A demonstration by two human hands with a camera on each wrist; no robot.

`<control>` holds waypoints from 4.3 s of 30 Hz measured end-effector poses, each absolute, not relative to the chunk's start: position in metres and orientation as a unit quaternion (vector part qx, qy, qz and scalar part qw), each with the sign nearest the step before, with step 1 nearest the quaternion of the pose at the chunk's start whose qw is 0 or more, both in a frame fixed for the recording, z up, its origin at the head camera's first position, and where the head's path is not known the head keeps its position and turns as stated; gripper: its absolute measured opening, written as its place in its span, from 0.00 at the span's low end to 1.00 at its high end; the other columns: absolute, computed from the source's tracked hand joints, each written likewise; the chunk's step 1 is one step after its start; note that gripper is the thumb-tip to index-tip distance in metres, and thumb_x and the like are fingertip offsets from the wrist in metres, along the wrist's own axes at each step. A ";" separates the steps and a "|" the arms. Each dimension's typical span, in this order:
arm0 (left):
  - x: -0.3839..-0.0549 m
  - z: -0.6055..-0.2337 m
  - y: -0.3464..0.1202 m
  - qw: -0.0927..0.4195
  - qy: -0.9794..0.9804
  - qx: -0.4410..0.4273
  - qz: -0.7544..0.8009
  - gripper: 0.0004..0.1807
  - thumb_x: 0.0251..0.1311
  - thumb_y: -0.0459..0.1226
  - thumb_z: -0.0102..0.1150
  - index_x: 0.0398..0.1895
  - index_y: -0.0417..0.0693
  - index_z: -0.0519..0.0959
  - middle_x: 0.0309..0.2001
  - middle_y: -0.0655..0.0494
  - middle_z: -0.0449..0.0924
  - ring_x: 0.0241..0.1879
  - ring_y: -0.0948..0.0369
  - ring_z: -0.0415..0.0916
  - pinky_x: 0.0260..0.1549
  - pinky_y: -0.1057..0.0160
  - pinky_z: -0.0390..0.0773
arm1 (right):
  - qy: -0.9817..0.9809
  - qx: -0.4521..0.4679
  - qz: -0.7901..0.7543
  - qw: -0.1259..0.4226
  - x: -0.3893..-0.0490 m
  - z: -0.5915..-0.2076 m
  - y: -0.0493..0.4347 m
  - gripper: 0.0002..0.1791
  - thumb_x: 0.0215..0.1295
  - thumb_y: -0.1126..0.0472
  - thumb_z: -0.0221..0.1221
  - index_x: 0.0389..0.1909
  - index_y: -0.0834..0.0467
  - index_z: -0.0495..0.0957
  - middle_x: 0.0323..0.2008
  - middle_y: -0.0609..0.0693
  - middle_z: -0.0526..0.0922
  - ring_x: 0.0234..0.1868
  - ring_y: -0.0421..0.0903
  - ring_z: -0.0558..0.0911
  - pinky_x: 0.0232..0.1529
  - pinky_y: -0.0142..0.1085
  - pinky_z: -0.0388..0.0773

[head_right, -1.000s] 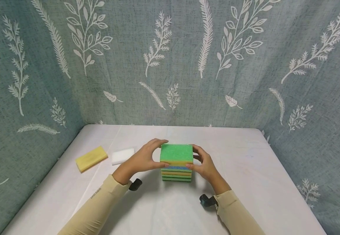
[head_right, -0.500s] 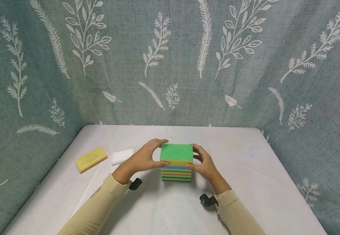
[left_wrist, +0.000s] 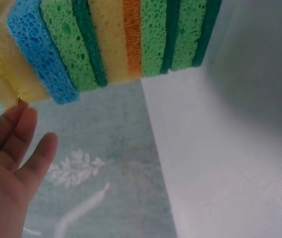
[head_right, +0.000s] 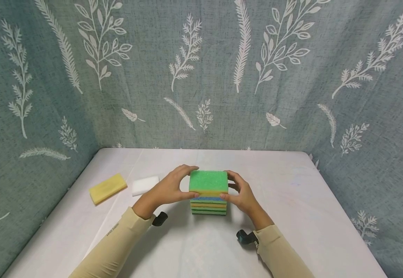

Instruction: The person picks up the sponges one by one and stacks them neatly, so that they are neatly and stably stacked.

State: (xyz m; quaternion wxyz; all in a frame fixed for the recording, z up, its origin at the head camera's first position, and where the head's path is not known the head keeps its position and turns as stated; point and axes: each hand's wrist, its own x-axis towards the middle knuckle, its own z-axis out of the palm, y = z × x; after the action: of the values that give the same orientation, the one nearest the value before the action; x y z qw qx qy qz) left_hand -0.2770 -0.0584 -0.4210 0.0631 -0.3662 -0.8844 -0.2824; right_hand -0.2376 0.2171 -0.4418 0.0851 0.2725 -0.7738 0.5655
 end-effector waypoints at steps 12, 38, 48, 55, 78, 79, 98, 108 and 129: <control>-0.277 -0.423 -0.060 0.058 -0.886 -0.363 -0.281 0.46 0.52 0.64 0.63 0.71 0.52 0.64 0.59 0.59 0.70 0.58 0.61 0.67 0.57 0.54 0.70 | -0.778 0.266 0.563 0.086 -0.237 -0.441 0.215 0.37 0.54 0.73 0.64 0.65 0.72 0.62 0.61 0.65 0.70 0.61 0.46 0.70 0.61 0.48 0.68; -0.274 -0.424 -0.081 0.053 -0.893 -0.354 -0.273 0.49 0.50 0.66 0.64 0.71 0.54 0.63 0.59 0.61 0.70 0.59 0.63 0.67 0.56 0.55 0.71 | -0.751 0.288 0.586 0.101 -0.239 -0.440 0.215 0.42 0.51 0.75 0.64 0.69 0.70 0.58 0.62 0.67 0.69 0.62 0.50 0.69 0.59 0.41 0.69; -0.276 -0.431 -0.117 0.051 -0.910 -0.315 -0.266 0.44 0.50 0.60 0.67 0.69 0.51 0.68 0.57 0.55 0.73 0.57 0.60 0.69 0.55 0.53 0.71 | -0.757 0.283 0.579 0.112 -0.238 -0.439 0.213 0.41 0.52 0.74 0.64 0.68 0.70 0.60 0.61 0.66 0.70 0.61 0.54 0.70 0.61 0.54 0.66; -0.280 -0.435 -0.146 0.043 -0.925 -0.283 -0.248 0.42 0.52 0.60 0.67 0.68 0.52 0.69 0.58 0.57 0.73 0.58 0.58 0.69 0.55 0.51 0.71 | -0.762 0.276 0.574 0.119 -0.236 -0.436 0.212 0.39 0.52 0.75 0.64 0.67 0.72 0.60 0.62 0.68 0.69 0.62 0.62 0.69 0.61 0.37 0.68; -0.280 -0.443 -0.245 0.054 -0.952 -0.160 -0.255 0.38 0.57 0.49 0.68 0.67 0.42 0.67 0.62 0.40 0.69 0.61 0.42 0.65 0.56 0.40 0.67 | -0.756 0.281 0.580 0.114 -0.238 -0.441 0.214 0.39 0.52 0.76 0.64 0.66 0.74 0.60 0.61 0.68 0.69 0.60 0.45 0.71 0.59 0.33 0.68; -0.280 -0.443 -0.248 0.055 -0.953 -0.157 -0.255 0.38 0.57 0.48 0.68 0.67 0.41 0.67 0.62 0.39 0.69 0.62 0.41 0.64 0.58 0.39 0.64 | -0.755 0.283 0.580 0.115 -0.239 -0.441 0.214 0.39 0.52 0.76 0.64 0.66 0.74 0.60 0.61 0.68 0.69 0.60 0.44 0.71 0.59 0.33 0.68; -0.283 -0.463 -0.302 0.053 -0.974 -0.089 -0.201 0.43 0.49 0.44 0.73 0.64 0.31 0.66 0.56 0.28 0.69 0.56 0.35 0.66 0.52 0.36 0.66 | -0.758 0.284 0.575 0.118 -0.237 -0.440 0.215 0.37 0.51 0.77 0.64 0.64 0.74 0.63 0.62 0.67 0.69 0.64 0.51 0.69 0.60 0.63 0.62; -0.271 -0.457 -0.313 -0.015 -0.976 -0.032 -0.215 0.48 0.46 0.46 0.75 0.65 0.28 0.63 0.56 0.26 0.66 0.54 0.34 0.66 0.52 0.34 0.67 | -0.754 0.289 0.578 0.121 -0.240 -0.446 0.217 0.38 0.51 0.78 0.64 0.65 0.73 0.62 0.61 0.71 0.68 0.64 0.47 0.69 0.60 0.63 0.62; -0.277 -0.454 -0.329 -0.036 -0.973 -0.015 -0.227 0.43 0.46 0.41 0.73 0.60 0.22 0.65 0.52 0.25 0.66 0.46 0.39 0.68 0.49 0.36 0.69 | -0.750 0.296 0.578 0.130 -0.240 -0.435 0.213 0.38 0.50 0.79 0.64 0.65 0.73 0.63 0.59 0.68 0.68 0.62 0.47 0.69 0.63 0.50 0.67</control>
State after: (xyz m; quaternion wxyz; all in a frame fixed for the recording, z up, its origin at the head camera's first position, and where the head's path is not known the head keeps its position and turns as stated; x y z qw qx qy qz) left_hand -0.2770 -0.3293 -0.4536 -0.0363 -0.0150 -0.9730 -0.2273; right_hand -0.2400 0.2129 -0.4346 0.1300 0.2957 -0.7498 0.5775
